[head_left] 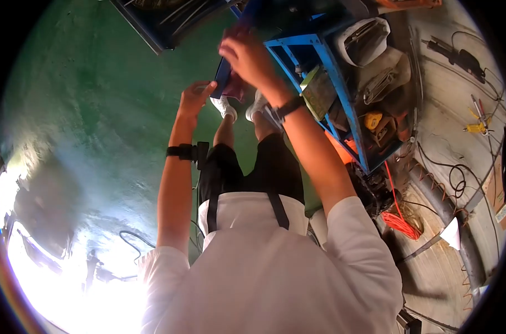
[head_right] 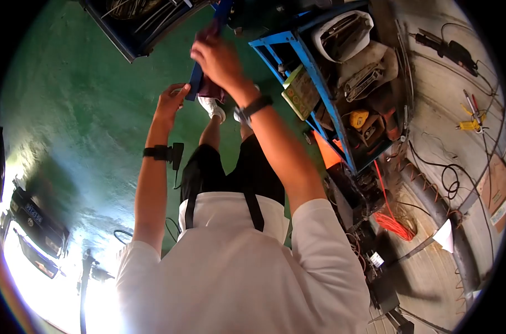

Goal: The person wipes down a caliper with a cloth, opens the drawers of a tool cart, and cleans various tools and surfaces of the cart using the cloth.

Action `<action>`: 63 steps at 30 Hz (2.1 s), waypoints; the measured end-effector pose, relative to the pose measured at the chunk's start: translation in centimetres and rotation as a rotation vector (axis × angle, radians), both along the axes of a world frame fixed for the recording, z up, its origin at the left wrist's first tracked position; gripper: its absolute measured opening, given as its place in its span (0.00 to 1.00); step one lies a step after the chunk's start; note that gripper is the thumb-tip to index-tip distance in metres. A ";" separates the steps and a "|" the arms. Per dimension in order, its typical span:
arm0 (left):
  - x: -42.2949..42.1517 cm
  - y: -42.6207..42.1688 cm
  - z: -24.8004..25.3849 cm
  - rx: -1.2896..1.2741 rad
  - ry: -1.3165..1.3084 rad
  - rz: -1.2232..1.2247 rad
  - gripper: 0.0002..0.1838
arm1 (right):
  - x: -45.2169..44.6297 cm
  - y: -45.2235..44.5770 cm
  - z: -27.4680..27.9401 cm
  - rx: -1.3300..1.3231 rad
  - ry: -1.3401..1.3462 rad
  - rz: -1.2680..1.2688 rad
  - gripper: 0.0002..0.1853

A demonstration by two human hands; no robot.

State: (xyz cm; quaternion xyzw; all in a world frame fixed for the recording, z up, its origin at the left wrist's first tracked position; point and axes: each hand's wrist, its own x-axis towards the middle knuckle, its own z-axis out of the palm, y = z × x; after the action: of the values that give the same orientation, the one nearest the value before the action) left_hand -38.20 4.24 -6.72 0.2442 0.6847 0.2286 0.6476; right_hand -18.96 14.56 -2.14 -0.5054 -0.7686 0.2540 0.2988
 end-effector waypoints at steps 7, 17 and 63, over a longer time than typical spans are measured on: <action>1.0 0.3 1.0 0.062 0.032 -0.026 0.25 | 0.4 5.4 -5.1 0.212 0.195 -0.369 0.19; 3.6 0.0 -0.3 0.043 -0.059 -0.295 0.16 | 2.2 -2.8 -3.3 0.017 0.243 -0.361 0.20; 3.5 -5.0 2.1 0.256 0.019 -0.024 0.18 | 2.4 -5.9 -0.5 -0.494 0.376 -0.026 0.12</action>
State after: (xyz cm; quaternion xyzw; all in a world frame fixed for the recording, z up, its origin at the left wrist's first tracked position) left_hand -34.71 -0.73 -4.63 0.3353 0.6531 0.3038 0.6073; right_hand -16.58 8.70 -2.65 -0.5166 -0.6083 0.5184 0.3072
